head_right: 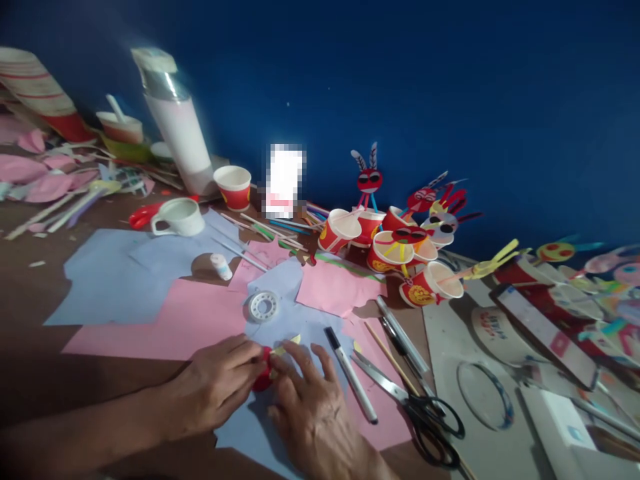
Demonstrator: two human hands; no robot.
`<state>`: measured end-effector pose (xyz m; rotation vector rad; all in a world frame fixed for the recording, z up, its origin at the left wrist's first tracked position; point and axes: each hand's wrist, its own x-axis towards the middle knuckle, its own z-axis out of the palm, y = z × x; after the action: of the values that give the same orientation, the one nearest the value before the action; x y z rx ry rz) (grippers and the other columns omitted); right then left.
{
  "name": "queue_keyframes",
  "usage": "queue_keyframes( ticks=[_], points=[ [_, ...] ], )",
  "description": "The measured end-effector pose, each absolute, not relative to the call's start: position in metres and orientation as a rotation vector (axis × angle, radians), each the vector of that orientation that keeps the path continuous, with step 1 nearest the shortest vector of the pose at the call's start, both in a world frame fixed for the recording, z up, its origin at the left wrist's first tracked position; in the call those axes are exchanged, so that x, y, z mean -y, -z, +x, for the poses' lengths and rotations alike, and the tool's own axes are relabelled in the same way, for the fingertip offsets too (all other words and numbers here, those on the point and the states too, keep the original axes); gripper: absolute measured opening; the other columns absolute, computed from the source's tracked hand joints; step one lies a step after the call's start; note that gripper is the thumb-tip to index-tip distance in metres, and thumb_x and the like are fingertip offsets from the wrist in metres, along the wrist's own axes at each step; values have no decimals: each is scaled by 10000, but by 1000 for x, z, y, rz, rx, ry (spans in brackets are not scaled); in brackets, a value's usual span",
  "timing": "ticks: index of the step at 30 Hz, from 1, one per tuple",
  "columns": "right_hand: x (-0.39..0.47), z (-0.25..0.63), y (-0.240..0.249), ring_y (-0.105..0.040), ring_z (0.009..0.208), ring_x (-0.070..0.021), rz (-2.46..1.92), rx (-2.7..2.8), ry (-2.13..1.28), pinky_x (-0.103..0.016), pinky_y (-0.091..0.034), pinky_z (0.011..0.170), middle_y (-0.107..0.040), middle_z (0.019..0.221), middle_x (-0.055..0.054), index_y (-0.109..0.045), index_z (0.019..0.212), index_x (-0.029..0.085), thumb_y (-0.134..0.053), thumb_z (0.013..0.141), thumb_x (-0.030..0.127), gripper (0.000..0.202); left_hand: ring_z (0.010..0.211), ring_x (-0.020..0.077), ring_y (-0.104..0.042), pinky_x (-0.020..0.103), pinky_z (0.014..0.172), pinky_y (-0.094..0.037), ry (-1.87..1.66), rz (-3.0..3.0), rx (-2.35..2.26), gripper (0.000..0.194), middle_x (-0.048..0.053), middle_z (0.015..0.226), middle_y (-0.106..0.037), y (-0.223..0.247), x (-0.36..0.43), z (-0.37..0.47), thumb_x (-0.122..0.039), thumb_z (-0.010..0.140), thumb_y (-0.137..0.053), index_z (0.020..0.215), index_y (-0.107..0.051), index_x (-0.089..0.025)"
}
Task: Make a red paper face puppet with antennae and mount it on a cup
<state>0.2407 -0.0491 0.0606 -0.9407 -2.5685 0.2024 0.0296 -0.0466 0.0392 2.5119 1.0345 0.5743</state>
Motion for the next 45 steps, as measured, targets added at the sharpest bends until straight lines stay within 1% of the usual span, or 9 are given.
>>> queue_keyframes(
  ticks=[5, 10, 12, 15, 17, 24, 29, 37, 45],
  points=[
    [40, 249, -56, -592, 1109, -238, -913, 2366, -354, -428, -441, 904, -710, 1061, -52, -561, 1065, 226, -382, 910, 149, 248, 797, 192, -528, 316, 689, -463, -640, 2415, -1059, 159, 48, 879, -566, -36, 48, 29, -91, 878, -458, 884, -595, -173],
    [31, 257, -50, -629, 969, -217, -1019, 2188, -414, -405, -454, 839, -703, 973, -43, -552, 1006, 228, -409, 897, 100, 221, 875, 197, -563, 322, 754, -494, -781, 2316, -1096, 262, 51, 984, -598, -40, 48, 24, -144, 863, -531, 1109, -570, -227],
    [30, 257, -49, -632, 936, -208, -982, 2185, -419, -393, -444, 836, -699, 965, -42, -544, 975, 221, -430, 883, 87, 198, 945, 236, -558, 362, 798, -496, -795, 2353, -1153, 419, 60, 1038, -607, -38, 48, 23, -199, 785, -645, 1186, -526, -236],
    [31, 257, -47, -620, 913, -188, -922, 2198, -440, -381, -415, 851, -693, 962, -36, -525, 967, 206, -474, 874, 82, 163, 1068, 308, -523, 427, 865, -475, -730, 2462, -1266, 801, 102, 1179, -584, -31, 50, 21, -229, 630, -776, 1331, -389, -223],
    [31, 258, -45, -608, 914, -185, -919, 2211, -443, -392, -387, 873, -687, 966, -37, -523, 1004, 197, -493, 879, 88, 169, 1079, 324, -520, 439, 864, -466, -678, 2537, -1315, 908, 115, 1200, -577, -26, 50, 20, -206, 603, -789, 1380, -319, -219],
    [32, 256, -43, -594, 860, -184, -951, 2156, -390, -392, -374, 846, -682, 934, -41, -548, 1030, 186, -524, 893, 117, 155, 969, 313, -562, 444, 798, -467, -645, 2658, -1302, 781, 105, 1112, -611, -25, 48, 24, -214, 736, -693, 1401, -284, -227],
    [32, 256, -46, -595, 830, -185, -955, 2141, -347, -371, -384, 800, -683, 901, -39, -562, 1004, 187, -520, 885, 107, 150, 929, 300, -569, 433, 769, -476, -666, 2650, -1271, 714, 98, 1052, -618, -28, 50, 28, -164, 771, -613, 1402, -285, -224],
    [32, 257, -43, -579, 805, -183, -999, 2129, -329, -373, -374, 786, -681, 880, -18, -544, 991, 198, -516, 892, 122, 128, 1008, 316, -558, 486, 845, -472, -592, 2496, -1315, 770, 104, 1149, -599, -24, 50, 31, -160, 716, -623, 1402, -288, -259],
    [32, 258, -34, -572, 819, -196, -1006, 2117, -283, -375, -384, 784, -693, 902, -18, -508, 1070, 219, -507, 901, 124, 193, 1105, 349, -521, 544, 939, -417, -380, 2288, -1415, 691, 140, 1233, -566, -43, 46, 41, -150, 684, -574, 1353, -410, -206]
  ],
)
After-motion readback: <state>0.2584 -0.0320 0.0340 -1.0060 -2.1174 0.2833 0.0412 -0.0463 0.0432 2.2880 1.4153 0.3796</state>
